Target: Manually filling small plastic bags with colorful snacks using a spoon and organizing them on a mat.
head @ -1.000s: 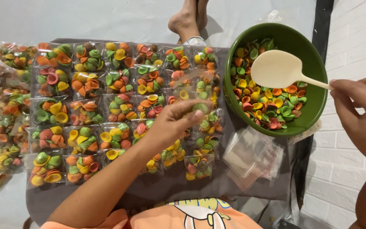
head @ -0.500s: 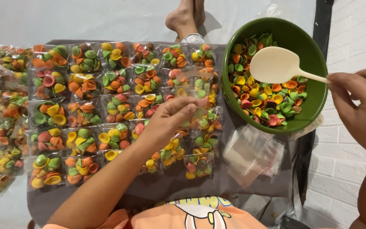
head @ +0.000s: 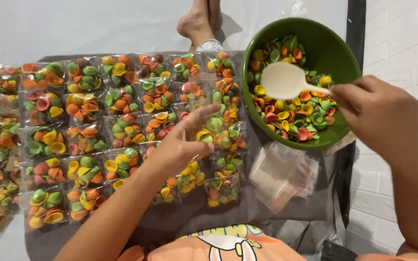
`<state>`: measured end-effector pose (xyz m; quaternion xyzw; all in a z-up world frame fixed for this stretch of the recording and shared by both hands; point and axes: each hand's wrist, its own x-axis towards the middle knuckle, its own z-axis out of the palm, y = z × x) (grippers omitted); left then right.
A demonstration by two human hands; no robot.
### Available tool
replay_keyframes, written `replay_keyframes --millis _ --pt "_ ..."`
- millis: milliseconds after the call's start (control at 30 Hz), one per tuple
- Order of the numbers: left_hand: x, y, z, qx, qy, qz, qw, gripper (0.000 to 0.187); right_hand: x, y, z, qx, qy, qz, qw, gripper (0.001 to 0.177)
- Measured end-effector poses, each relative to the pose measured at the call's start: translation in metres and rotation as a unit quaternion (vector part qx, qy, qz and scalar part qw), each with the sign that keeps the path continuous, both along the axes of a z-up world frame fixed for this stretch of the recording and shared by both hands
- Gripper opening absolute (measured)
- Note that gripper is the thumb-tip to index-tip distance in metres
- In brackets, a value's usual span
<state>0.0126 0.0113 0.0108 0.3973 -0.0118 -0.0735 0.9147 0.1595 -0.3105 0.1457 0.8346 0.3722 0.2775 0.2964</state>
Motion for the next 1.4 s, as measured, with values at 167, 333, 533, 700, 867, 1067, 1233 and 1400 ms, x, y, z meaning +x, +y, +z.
replay_keyframes --millis 167,333,533,700,867,1067,1233,1400 --pt "0.0 -0.004 -0.023 -0.011 0.003 0.003 1.0 0.064 0.006 -0.007 0.0 0.072 0.181 -0.015 0.981 0.017" --pt "-0.002 -0.003 -0.003 0.05 0.049 0.004 0.998 0.057 0.015 -0.008 -0.005 0.153 0.271 -0.044 0.949 0.017" --pt "-0.003 -0.006 -0.007 0.137 0.004 0.034 0.99 0.06 0.01 -0.007 -0.014 0.074 0.087 0.019 0.993 0.015" --pt "-0.004 -0.006 -0.004 0.145 -0.002 0.051 0.988 0.06 0.017 -0.019 -0.008 0.07 0.161 0.015 0.984 0.019" --pt "0.0 -0.006 -0.02 -0.029 0.019 0.06 0.998 0.035 0.016 -0.02 -0.013 0.118 0.263 -0.03 0.957 0.016" --pt "-0.002 -0.006 -0.022 -0.189 0.061 0.06 0.978 0.031 0.029 -0.02 -0.007 0.243 0.444 -0.094 0.857 0.019" --pt "0.001 -0.005 -0.028 -0.183 0.074 0.056 0.979 0.037 0.017 -0.025 -0.015 0.157 0.332 -0.06 0.928 0.018" --pt "0.002 -0.008 -0.029 -0.23 0.081 0.055 0.968 0.034 0.023 -0.023 -0.004 0.21 0.426 -0.105 0.874 0.019"
